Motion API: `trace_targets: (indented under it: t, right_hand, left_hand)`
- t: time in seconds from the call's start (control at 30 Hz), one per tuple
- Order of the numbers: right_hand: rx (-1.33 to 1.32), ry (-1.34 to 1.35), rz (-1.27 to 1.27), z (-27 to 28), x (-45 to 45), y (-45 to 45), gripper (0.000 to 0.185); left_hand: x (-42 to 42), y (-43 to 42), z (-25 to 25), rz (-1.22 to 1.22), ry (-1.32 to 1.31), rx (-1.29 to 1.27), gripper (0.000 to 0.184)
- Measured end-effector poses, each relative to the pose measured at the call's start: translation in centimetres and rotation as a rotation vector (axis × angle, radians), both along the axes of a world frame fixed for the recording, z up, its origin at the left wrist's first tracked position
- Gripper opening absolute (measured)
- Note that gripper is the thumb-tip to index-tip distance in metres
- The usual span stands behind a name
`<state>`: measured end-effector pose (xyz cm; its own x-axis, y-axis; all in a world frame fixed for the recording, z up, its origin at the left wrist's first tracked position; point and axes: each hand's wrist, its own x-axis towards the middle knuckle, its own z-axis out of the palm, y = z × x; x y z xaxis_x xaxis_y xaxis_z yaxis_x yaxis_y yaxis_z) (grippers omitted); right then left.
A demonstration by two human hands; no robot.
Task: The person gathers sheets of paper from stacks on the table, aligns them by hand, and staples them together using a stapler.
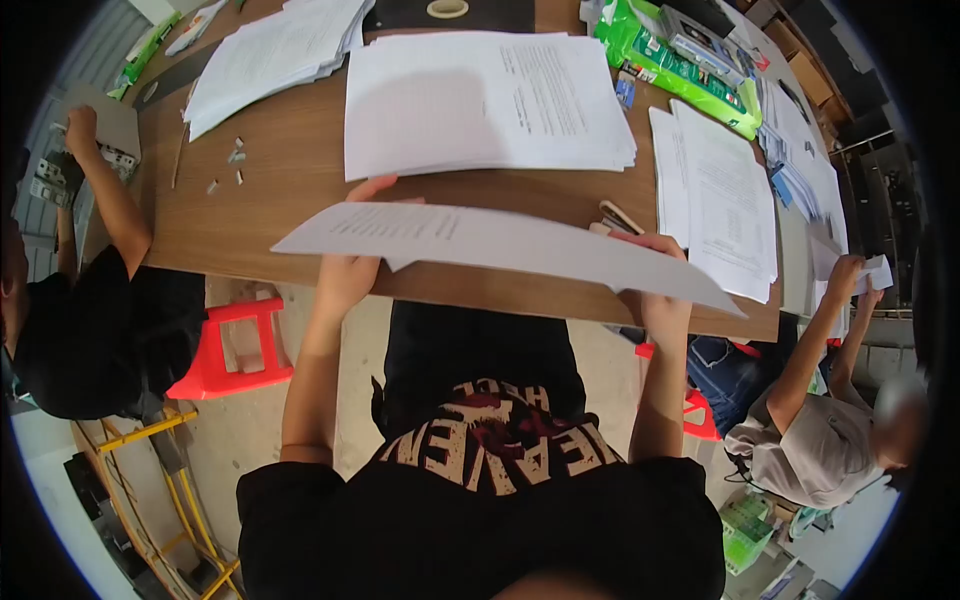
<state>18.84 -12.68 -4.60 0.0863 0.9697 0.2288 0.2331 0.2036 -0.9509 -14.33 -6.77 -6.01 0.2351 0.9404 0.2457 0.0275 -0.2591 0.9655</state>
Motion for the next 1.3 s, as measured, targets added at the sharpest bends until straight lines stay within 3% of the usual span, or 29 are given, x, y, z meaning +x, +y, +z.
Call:
trace_targets:
  t: [0.03,0.07,0.1,0.17,0.2,0.27,0.3,0.37,0.4,0.47,0.53,0.57,0.67,0.7,0.73,0.8,0.93,1.0,1.03,1.13,1.3]
  right_hand:
    - [0.014,-0.001,-0.004,0.8,0.2,0.4,0.022]
    - [-0.002,0.017,0.027,1.4,0.5,0.3,0.021]
    - [-0.024,0.036,0.060,1.6,0.9,0.0,0.019]
    - [-0.154,0.081,0.053,0.4,2.8,-0.4,0.019]
    - [-0.387,-0.001,0.017,-0.9,3.8,-0.8,0.021]
    - [-0.426,0.072,0.060,-2.0,2.9,-1.8,0.028]
    - [-0.457,0.128,0.312,-3.3,4.1,-2.2,0.047]
    - [-0.269,0.324,0.775,-5.0,5.4,-2.4,0.078]
    - [-0.266,0.318,0.789,-4.1,5.6,-2.3,0.078]
    - [-0.210,0.466,0.617,-0.9,5.8,-2.0,0.099]
    - [0.067,0.173,0.234,1.3,5.2,-0.7,0.094]
    - [0.134,-0.106,0.122,3.6,3.9,0.1,0.090]
    - [0.252,-0.274,0.165,7.6,-0.4,2.5,0.072]
    - [0.310,-0.503,0.195,8.2,-1.7,3.3,0.068]
    - [0.225,-0.531,0.265,8.5,-3.1,3.9,0.065]
    - [0.134,-0.586,0.349,8.6,-5.3,5.4,0.043]
    - [-0.072,-0.607,0.412,7.3,-4.8,6.3,0.021]
    - [-0.083,-0.560,0.350,6.7,-4.1,5.8,0.022]
    - [-0.094,-0.511,0.285,6.3,-3.7,5.4,0.022]
    - [-0.095,-0.315,0.221,4.9,-2.3,4.8,0.022]
    - [-0.189,-0.171,0.145,3.2,-1.6,4.0,0.023]
  left_hand:
    - [0.0,0.5,0.7,0.039,0.257,0.116,0.040]
    - [-0.5,0.3,1.7,0.053,0.192,-0.082,0.039]
    - [-0.8,0.3,3.3,0.053,0.194,-0.091,0.039]
    - [-2.2,1.7,6.0,-0.177,0.361,0.069,0.040]
    - [-2.8,2.4,6.8,-0.165,0.360,0.072,0.040]
    - [-4.1,3.9,8.4,-0.318,0.290,-0.341,0.039]
    - [-4.3,4.8,9.7,-0.361,0.383,-0.306,0.038]
    - [-4.5,6.4,11.9,-0.527,0.447,-0.219,0.039]
    - [-4.5,7.2,13.1,-0.512,0.445,-0.216,0.039]
    - [-4.0,8.6,15.4,-0.626,0.966,0.085,0.039]
    - [-2.6,9.9,16.4,-0.690,1.073,0.114,0.040]
    - [-1.5,10.3,16.5,-0.765,1.181,0.147,0.041]
    - [3.4,10.2,16.5,-0.879,1.332,0.330,0.036]
    - [5.1,9.8,16.4,-0.906,1.442,0.394,0.037]
    - [6.8,9.4,16.5,-0.911,1.442,0.402,0.037]
    - [9.2,8.7,16.5,-0.951,1.600,0.336,0.038]
    - [9.6,9.1,15.7,-0.903,1.527,0.338,0.040]
    - [7.9,9.8,15.4,-0.855,1.190,0.217,0.041]
    - [7.1,10.2,14.9,-0.866,1.196,0.215,0.041]
    - [5.3,10.8,11.2,-0.673,0.555,-0.029,0.031]
    - [5.9,9.1,8.3,-0.539,0.362,-0.160,0.022]
